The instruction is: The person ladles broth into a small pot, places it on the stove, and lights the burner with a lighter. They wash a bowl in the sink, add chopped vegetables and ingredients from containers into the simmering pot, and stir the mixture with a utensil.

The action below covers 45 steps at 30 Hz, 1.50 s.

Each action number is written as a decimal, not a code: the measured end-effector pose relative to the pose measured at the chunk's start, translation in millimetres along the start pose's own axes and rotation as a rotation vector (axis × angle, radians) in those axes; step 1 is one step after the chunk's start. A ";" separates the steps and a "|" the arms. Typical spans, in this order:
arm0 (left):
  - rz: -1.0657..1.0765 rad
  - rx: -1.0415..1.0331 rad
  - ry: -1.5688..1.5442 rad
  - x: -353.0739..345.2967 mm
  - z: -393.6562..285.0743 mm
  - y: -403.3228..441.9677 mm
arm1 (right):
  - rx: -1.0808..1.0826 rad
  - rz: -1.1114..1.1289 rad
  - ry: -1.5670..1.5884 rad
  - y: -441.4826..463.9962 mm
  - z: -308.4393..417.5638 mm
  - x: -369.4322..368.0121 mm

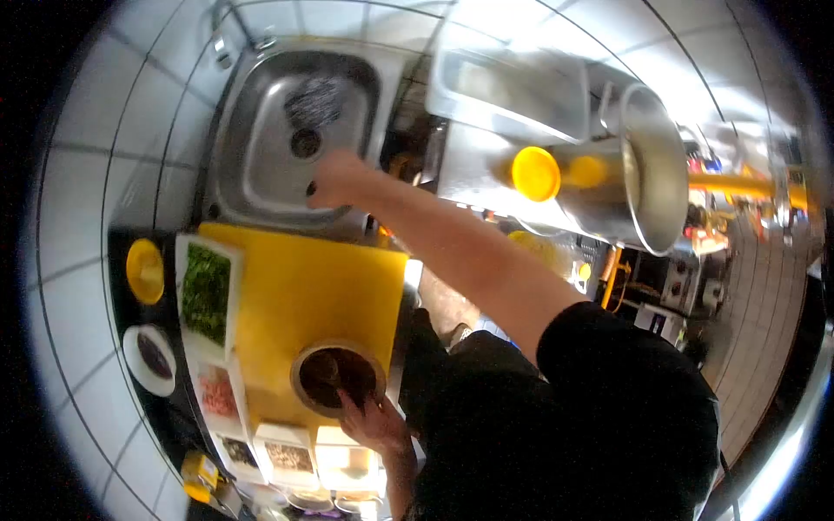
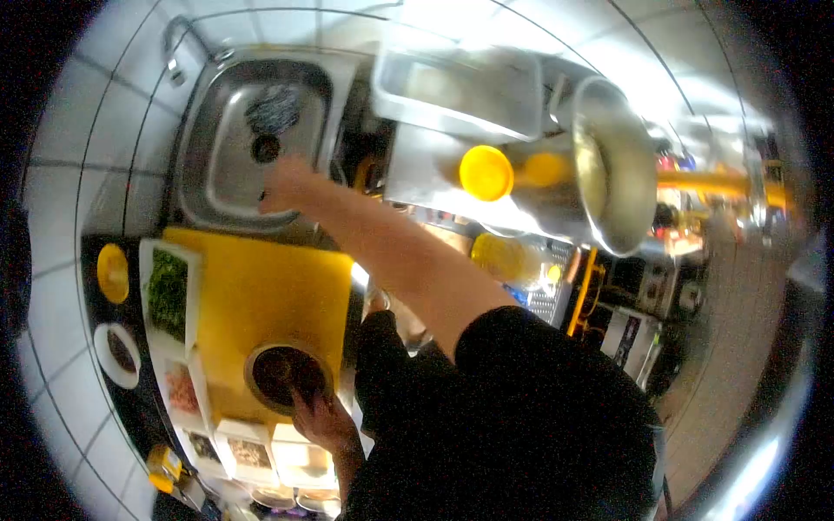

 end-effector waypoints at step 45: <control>-0.081 0.013 -0.015 -23.6 11.9 -14.8 | -1.654 -0.199 0.686 -625.9 -588.8 -824.6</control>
Point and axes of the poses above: each hand's wrist, its own y-axis towards the middle knuckle, its own x-axis out of the back of the hand, z = x × y, the point moved 9 cm from there along y, towards the middle knuckle, and after that the axes turned 4 degrees about y, right-handed, at the moved point
